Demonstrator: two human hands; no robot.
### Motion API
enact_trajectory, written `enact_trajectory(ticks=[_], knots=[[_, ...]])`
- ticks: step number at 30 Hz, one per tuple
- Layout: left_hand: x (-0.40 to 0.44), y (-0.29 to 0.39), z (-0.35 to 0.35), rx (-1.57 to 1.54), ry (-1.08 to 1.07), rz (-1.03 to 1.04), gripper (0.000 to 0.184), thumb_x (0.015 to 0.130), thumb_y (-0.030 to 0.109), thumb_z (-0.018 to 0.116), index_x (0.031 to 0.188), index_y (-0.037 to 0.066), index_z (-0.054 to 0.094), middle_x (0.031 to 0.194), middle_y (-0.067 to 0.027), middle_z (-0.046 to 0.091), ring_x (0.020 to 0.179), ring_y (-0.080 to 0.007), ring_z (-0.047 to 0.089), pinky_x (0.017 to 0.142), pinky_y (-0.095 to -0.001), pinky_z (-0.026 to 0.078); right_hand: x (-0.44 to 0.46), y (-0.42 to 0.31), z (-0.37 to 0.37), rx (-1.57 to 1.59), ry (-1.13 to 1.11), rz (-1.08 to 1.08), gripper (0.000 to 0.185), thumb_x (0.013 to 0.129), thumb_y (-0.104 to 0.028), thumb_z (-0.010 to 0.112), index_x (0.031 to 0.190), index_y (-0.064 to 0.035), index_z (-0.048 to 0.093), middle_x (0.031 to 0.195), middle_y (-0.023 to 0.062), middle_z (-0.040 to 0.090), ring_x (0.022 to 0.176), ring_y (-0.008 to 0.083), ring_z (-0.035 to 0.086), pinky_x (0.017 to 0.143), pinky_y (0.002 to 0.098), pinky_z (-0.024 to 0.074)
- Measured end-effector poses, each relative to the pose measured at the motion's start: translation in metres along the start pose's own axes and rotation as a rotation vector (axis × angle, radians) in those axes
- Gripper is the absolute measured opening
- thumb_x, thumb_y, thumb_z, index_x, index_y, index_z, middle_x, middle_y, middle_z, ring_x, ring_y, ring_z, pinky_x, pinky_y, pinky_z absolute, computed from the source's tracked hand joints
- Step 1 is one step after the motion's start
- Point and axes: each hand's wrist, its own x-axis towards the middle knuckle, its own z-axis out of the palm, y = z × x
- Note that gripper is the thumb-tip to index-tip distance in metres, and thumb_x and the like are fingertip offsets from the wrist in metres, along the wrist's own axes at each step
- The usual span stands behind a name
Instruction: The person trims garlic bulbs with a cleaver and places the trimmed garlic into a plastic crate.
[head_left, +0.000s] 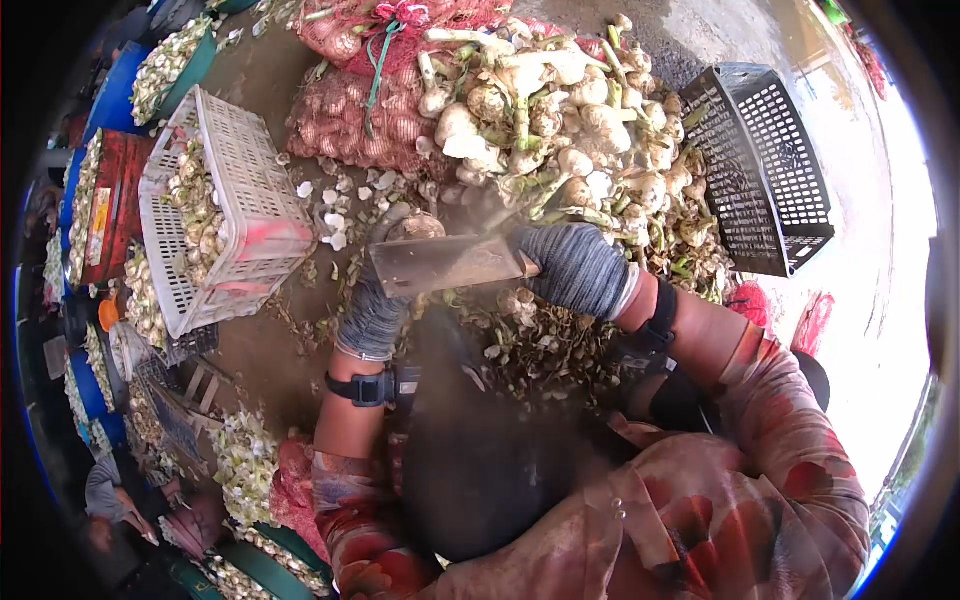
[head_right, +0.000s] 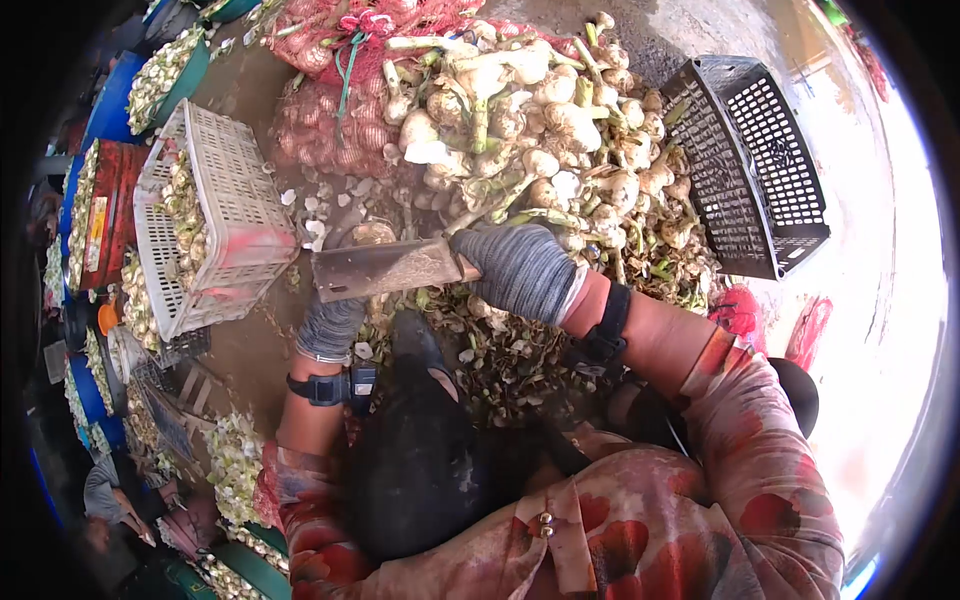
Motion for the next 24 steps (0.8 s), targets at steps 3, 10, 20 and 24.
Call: enact_trajectory(ticks=[3,10,20,24], knots=[[-0.028,-0.014,-0.027,0.747,-0.148,0.166,0.049,0.094,0.018,0.059,0.139,0.008,0.043,0.129,-0.0115,0.056,0.115,-0.0189,0.056,0.095,-0.0331,0.05,-0.004,-0.022,0.015,-0.042,-0.005,-0.058,0.024,0.074,-0.015,0.066,0.097,-0.0107,0.061,0.078,0.0138,0.066,0.076,0.0346,0.067,0.063,0.0456,0.0514],[-0.07,-0.011,-0.029,0.949,-0.117,0.149,0.045,0.096,0.03,0.053,0.136,0.01,0.049,0.132,-0.0063,0.056,0.119,-0.0196,0.055,0.103,-0.0364,0.041,-0.003,-0.061,0.036,-0.053,-0.157,-0.002,0.019,0.078,-0.013,0.062,0.097,-0.0124,0.063,0.081,0.0129,0.068,0.079,0.035,0.068,0.064,0.0462,0.0519],[-0.103,-0.078,-0.082,1.092,-0.102,0.271,0.049,0.092,0.032,0.059,0.134,0.008,0.051,0.131,-0.0087,0.057,0.121,-0.022,0.054,0.107,-0.0376,0.038,0.023,-0.06,0.108,-0.126,-0.293,0.05,0.024,0.074,-0.015,0.064,0.098,-0.0087,0.059,0.075,0.0172,0.066,0.077,0.0381,0.067,0.063,0.0482,0.0514],[-0.11,-0.086,-0.072,0.808,-0.069,0.051,0.048,0.091,0.025,0.06,0.133,0.005,0.049,0.13,-0.0126,0.055,0.118,-0.0242,0.054,0.104,-0.0383,0.04,0.02,-0.032,0.14,-0.084,-0.292,-0.05,0.024,0.072,-0.014,0.064,0.094,-0.0078,0.059,0.075,0.0172,0.066,0.077,0.0386,0.067,0.063,0.0484,0.0513]])
